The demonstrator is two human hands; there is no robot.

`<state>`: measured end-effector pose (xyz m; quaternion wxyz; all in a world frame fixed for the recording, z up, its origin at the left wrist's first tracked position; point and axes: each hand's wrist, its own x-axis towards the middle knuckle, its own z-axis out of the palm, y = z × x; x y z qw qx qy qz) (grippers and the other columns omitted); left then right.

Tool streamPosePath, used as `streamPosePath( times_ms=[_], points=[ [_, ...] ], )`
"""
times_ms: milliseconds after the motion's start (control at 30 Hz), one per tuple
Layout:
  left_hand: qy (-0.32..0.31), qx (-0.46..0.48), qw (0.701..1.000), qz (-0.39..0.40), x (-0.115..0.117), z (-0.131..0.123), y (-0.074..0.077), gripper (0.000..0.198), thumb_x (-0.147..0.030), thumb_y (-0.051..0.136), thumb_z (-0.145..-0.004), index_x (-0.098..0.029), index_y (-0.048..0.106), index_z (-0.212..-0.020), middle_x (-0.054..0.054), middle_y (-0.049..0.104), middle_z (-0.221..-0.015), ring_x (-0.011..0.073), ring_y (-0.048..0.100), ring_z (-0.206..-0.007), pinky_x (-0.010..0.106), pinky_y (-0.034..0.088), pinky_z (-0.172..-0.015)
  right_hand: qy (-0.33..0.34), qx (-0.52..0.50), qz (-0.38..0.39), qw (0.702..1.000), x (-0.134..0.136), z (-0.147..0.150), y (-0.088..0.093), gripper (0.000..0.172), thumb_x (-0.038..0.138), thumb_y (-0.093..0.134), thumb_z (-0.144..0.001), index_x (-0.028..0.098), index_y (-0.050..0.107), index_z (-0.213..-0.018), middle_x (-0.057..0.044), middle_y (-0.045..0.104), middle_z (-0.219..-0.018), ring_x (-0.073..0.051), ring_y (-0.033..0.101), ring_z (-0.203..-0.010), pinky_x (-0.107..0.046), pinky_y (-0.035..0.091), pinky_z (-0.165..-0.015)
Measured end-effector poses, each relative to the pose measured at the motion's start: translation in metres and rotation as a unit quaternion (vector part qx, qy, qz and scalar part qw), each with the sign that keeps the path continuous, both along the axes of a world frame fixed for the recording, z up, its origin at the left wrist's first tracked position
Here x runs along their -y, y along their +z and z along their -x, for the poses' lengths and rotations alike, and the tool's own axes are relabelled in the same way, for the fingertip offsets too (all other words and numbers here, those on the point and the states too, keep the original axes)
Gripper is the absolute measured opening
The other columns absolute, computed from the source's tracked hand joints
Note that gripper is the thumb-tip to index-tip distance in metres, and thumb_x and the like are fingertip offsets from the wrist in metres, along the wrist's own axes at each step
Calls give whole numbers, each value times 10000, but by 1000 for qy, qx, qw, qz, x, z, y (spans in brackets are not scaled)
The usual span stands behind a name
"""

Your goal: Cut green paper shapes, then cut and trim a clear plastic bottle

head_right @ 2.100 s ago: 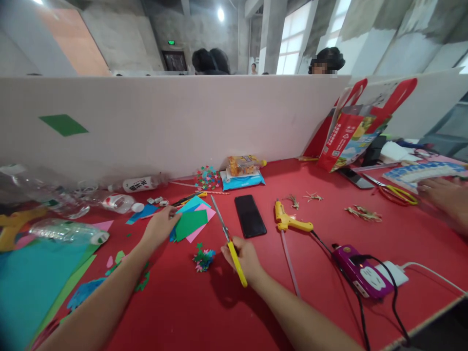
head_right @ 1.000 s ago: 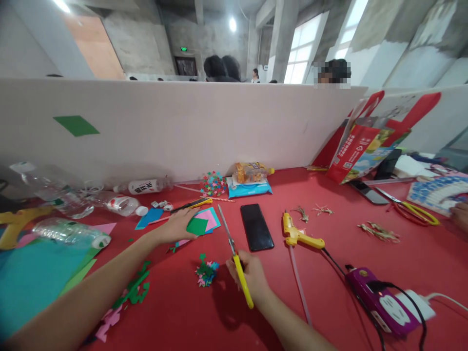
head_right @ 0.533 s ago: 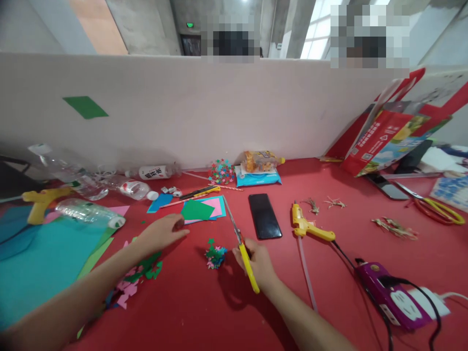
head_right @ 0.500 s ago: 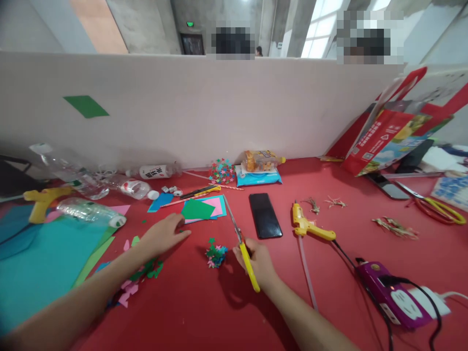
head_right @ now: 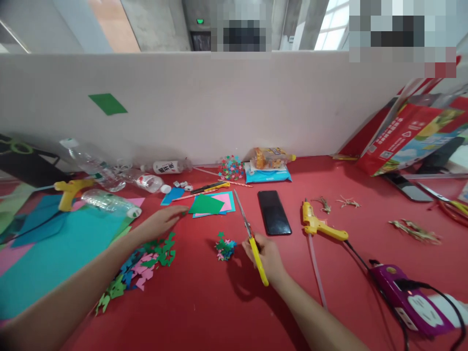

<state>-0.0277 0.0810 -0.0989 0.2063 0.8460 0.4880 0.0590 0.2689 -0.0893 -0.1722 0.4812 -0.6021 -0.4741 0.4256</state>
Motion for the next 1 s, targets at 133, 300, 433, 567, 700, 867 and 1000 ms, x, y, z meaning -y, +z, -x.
streamPosePath(
  times_ms=[133,300,433,567,700,867,1000],
  points=[
    [-2,28,999,36,15,25,4,351,-325,471,-760,-293,762,-954,5,788,-1021,234,717,-976,303,539,-881,-7,4,1,1000,2,-2,-3,343,498,637,-830,212,500,-700,74,437,-471,-99,398,-360,-212,317,-371],
    [67,54,996,10,16,88,-2,472,-436,397,-877,-228,690,-1183,62,729,-1211,269,656,-1136,354,510,-961,-8,5,4,1000,2,-3,-5,346,508,664,-806,209,520,-710,75,433,-475,-101,403,-368,-214,325,-371],
    [79,70,994,-12,3,92,-36,575,-496,382,-911,-188,554,-1364,95,565,-1443,271,527,-1311,405,390,-1106,-11,13,1,1000,3,0,1,364,531,682,-783,211,527,-705,78,421,-446,-105,392,-366,-222,333,-379],
    [72,83,994,-19,20,73,-50,604,-488,406,-909,-160,503,-1408,111,428,-1550,260,384,-1425,436,264,-1185,-14,25,0,1000,5,1,3,362,539,682,-780,213,538,-719,75,426,-442,-122,420,-374,-237,353,-391],
    [54,95,994,15,73,79,-33,561,-465,397,-926,-213,521,-1411,72,544,-1466,248,504,-1342,406,395,-1121,-9,36,1,999,7,0,1,359,546,683,-769,217,544,-728,74,420,-437,-133,432,-381,-244,367,-393],
    [51,109,992,40,95,106,-19,513,-507,378,-938,-268,620,-1323,36,662,-1336,266,589,-1255,372,484,-1035,-6,44,-2,999,7,0,1,353,547,649,-788,217,534,-733,76,421,-448,-121,411,-375,-231,339,-381],
    [49,122,991,32,61,95,-27,616,-545,334,-944,-232,473,-1456,51,491,-1510,263,431,-1398,412,372,-1133,-1,60,-9,998,7,0,2,345,547,609,-806,218,532,-733,72,422,-448,-122,410,-374,-231,335,-375]
  ],
)
